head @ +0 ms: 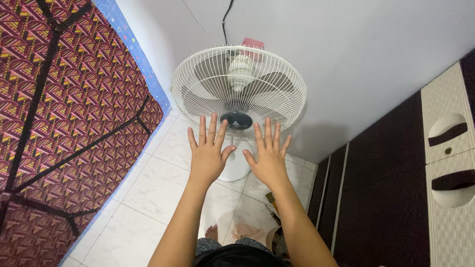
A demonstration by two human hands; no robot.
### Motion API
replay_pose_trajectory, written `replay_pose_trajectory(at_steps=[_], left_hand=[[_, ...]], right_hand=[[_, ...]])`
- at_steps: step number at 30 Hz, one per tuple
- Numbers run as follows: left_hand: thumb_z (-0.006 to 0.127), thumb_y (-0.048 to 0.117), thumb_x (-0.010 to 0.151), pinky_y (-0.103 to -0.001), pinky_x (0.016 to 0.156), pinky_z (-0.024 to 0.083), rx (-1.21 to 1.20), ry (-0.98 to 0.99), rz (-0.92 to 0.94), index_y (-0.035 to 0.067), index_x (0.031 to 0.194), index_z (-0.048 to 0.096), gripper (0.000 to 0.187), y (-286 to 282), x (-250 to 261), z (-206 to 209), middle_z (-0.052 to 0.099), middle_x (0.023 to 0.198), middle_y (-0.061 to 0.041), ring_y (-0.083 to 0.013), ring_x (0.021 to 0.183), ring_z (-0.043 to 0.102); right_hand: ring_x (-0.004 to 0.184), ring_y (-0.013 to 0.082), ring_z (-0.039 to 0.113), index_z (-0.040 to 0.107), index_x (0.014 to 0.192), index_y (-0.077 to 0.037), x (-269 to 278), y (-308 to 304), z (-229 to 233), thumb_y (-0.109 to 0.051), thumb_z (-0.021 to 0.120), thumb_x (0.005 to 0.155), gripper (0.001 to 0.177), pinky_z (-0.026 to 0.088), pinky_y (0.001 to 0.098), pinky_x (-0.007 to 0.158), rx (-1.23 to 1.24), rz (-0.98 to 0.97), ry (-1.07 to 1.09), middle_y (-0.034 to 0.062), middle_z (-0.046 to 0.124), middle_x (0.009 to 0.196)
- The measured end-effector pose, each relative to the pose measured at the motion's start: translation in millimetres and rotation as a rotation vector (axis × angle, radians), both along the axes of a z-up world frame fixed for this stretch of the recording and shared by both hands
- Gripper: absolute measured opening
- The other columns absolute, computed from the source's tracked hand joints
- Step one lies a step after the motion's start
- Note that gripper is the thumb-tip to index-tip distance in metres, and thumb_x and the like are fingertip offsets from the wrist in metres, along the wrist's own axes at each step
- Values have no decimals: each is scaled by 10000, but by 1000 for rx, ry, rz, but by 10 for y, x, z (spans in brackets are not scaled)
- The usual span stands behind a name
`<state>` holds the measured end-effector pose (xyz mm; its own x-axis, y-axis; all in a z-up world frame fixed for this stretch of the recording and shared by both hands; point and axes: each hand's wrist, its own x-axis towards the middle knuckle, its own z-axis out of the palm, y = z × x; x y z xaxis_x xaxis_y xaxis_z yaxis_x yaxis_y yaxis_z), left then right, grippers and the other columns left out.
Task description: The person disassembles a standing electric fan by removing the front grille, detaching the fan blades, and unscrewing the rear grille. They then use a brush and screwdriver to clean the exposed motor housing.
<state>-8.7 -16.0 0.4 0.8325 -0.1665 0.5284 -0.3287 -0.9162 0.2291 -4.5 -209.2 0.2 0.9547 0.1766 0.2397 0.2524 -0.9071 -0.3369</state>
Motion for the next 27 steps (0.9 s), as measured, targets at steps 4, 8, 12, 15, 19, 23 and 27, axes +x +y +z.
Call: replay_pose_trajectory(at_steps=[4,8,12,15,19,23,27], left_hand=[[577,533,958,-681,1208,61,-10,7,1,185,1602,345,768,-83,-55,18,173,1709,-99,-374,1576,93],[591,532,948,-683,1205,59,-21,24,12,177,1597,351,778,-169,-135,32,178,1705,-97,-371,1574,95],[601,526,953,-683,1209,64,-40,39,33,177,1589,369,762,-231,-264,-25,180,1708,-99,-367,1576,101],[606,537,929,-685,1195,65,-62,73,24,171,1568,382,770,-243,-371,-77,179,1697,-106,-379,1567,96],[593,538,944,-680,1197,73,-64,89,33,159,1577,379,768,-177,-348,-94,174,1700,-111,-383,1568,94],[592,524,955,-670,1197,73,-153,189,-21,152,1585,352,769,-41,-93,-95,156,1704,-116,-381,1568,84],[597,504,964,-677,1190,81,-180,221,-66,141,1592,335,771,262,249,-79,153,1706,-112,-365,1566,83]], right_hand=[[1556,411,-54,196,1619,-199,-41,-80,6,-493,635,932,867,-77,711,1165,21,27,-23,130,-5,1706],[1561,406,-35,198,1622,-198,-77,-154,9,-474,655,917,884,-69,710,1167,56,57,-32,131,10,1708],[1564,402,-10,210,1622,-176,-91,-201,-24,-458,682,913,897,-64,714,1171,74,112,-41,134,42,1707],[1569,395,11,243,1610,-169,-115,-169,-32,-436,713,884,905,-60,715,1174,91,158,-54,131,64,1711],[1565,406,12,267,1604,-165,-85,-96,22,-430,744,854,928,-60,715,1171,102,190,-56,128,69,1706],[1558,415,11,253,1609,-160,120,42,107,-475,773,818,998,-40,741,1162,61,193,-65,137,62,1700],[1555,456,4,251,1613,-160,388,325,246,-525,802,800,1048,-8,787,1135,2,199,-150,149,51,1705]])
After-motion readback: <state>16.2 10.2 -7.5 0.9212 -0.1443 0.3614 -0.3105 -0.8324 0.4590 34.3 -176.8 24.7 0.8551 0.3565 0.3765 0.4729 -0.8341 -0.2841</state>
